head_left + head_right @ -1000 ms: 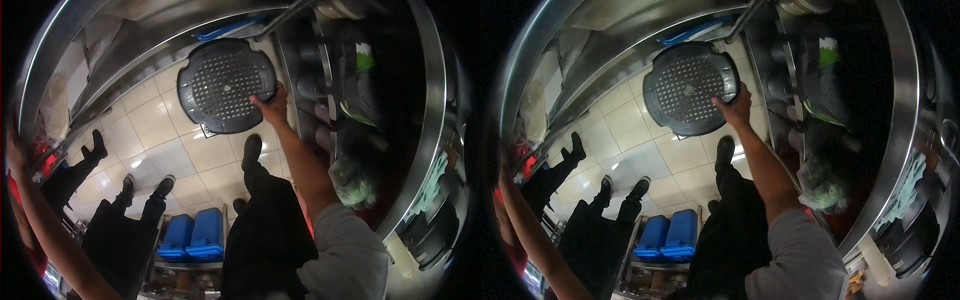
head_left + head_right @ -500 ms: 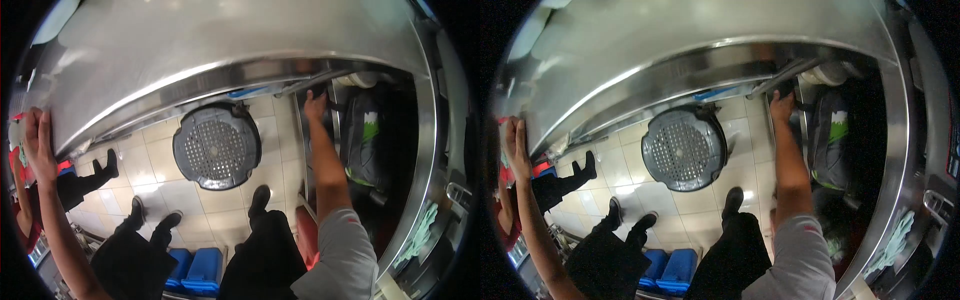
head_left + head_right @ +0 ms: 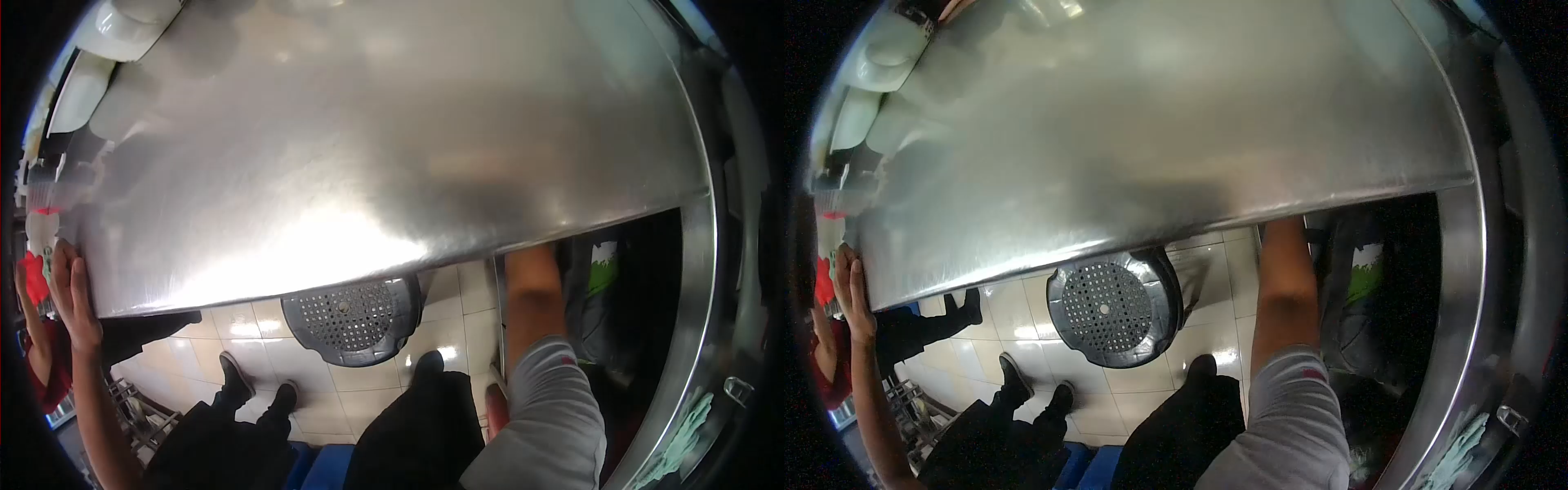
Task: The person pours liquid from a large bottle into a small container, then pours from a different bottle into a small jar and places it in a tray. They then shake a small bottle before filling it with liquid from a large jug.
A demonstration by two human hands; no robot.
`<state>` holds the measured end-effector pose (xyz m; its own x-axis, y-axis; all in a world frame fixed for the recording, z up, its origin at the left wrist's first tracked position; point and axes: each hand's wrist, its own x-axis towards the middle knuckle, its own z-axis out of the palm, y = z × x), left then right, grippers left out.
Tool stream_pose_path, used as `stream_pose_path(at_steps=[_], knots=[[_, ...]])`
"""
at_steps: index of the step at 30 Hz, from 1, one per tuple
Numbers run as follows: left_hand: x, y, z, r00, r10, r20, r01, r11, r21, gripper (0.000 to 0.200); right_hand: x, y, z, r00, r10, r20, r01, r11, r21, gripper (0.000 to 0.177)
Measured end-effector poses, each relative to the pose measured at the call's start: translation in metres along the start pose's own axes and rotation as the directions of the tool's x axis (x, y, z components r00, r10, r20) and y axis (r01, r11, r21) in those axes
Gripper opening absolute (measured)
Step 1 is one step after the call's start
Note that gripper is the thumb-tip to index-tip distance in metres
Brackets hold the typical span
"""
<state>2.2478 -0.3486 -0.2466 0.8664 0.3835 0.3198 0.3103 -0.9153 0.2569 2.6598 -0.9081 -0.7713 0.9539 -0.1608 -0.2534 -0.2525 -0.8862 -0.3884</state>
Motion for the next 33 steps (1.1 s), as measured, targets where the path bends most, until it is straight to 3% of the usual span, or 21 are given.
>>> stream_pose_path(at_steps=[1,3,4,6,9,13,15,19,21,24,25,27,28,30,33], knots=[[0.000,-0.003,-0.003,1.000,0.005,-0.005,-0.005,1.000,0.000,0.022,0.001,0.002,0.002,1.000,0.001,-0.003,-0.001,1.000,0.003,0.060],[-0.001,-0.019,-0.014,0.990,-0.028,0.136,0.022,0.999,0.049,0.028,0.004,0.005,0.004,1.000,0.003,-0.005,-0.003,1.000,0.008,0.059],[-0.005,-0.029,-0.014,0.991,-0.027,0.131,0.020,0.999,0.051,0.028,0.005,0.005,0.005,1.000,0.000,-0.006,0.000,1.000,0.013,0.059],[-0.013,-0.044,-0.007,0.999,0.026,-0.026,-0.026,0.999,-0.023,0.046,0.005,0.007,0.007,1.000,0.003,-0.010,-0.003,1.000,0.011,0.059],[-0.016,-0.051,-0.015,0.999,0.044,0.023,-0.045,0.998,0.039,0.057,0.009,0.007,0.009,1.000,0.007,-0.017,-0.006,1.000,0.022,0.059],[-0.026,-0.074,-0.015,0.997,0.034,-0.072,-0.037,0.998,-0.041,0.056,0.019,0.009,0.014,1.000,0.010,-0.028,-0.009,0.999,0.031,0.058],[-0.025,-0.077,-0.024,0.997,0.019,0.069,-0.022,0.999,0.040,0.050,0.023,0.010,0.016,0.999,0.012,-0.036,-0.011,0.999,0.032,0.058],[-0.020,-0.064,-0.027,0.988,-0.079,0.131,0.079,0.997,0.007,0.057,0.027,0.010,0.022,0.999,0.013,-0.050,-0.010,0.999,0.042,0.058],[-0.021,-0.076,-0.024,0.999,0.046,0.019,-0.047,0.998,0.038,0.050,0.028,0.010,0.022,0.998,0.008,-0.064,-0.005,0.999,0.046,0.058],[-0.023,-0.042,-0.006,0.995,0.007,-0.098,-0.009,1.000,-0.016,0.053,0.025,0.016,0.026,0.997,-0.009,-0.082,0.013,0.999,0.047,0.058],[-0.019,-0.041,-0.010,0.997,0.006,-0.078,-0.008,1.000,-0.018,0.053,0.020,0.017,0.026,0.996,-0.012,-0.090,0.016,0.999,0.051,0.058],[-0.008,-0.039,-0.019,0.994,0.036,0.101,-0.039,0.999,0.029,0.038,0.010,0.023,0.025,0.994,-0.026,-0.102,0.031,0.999,0.042,0.058],[-0.007,-0.038,-0.015,0.994,0.036,0.106,-0.038,0.999,0.019,0.038,0.003,0.027,0.025,0.994,-0.031,-0.108,0.035,0.999,0.037,0.058],[-0.009,-0.028,-0.005,0.999,0.023,-0.029,-0.023,1.000,0.018,0.030,-0.015,0.030,0.023,0.992,-0.054,-0.117,0.058,0.998,0.036,0.058],[-0.012,-0.038,-0.008,1.000,0.001,-0.005,0.000,0.999,0.050,0.033,-0.036,0.049,0.027,0.989,-0.085,-0.121,0.088,0.996,0.020,0.058]])
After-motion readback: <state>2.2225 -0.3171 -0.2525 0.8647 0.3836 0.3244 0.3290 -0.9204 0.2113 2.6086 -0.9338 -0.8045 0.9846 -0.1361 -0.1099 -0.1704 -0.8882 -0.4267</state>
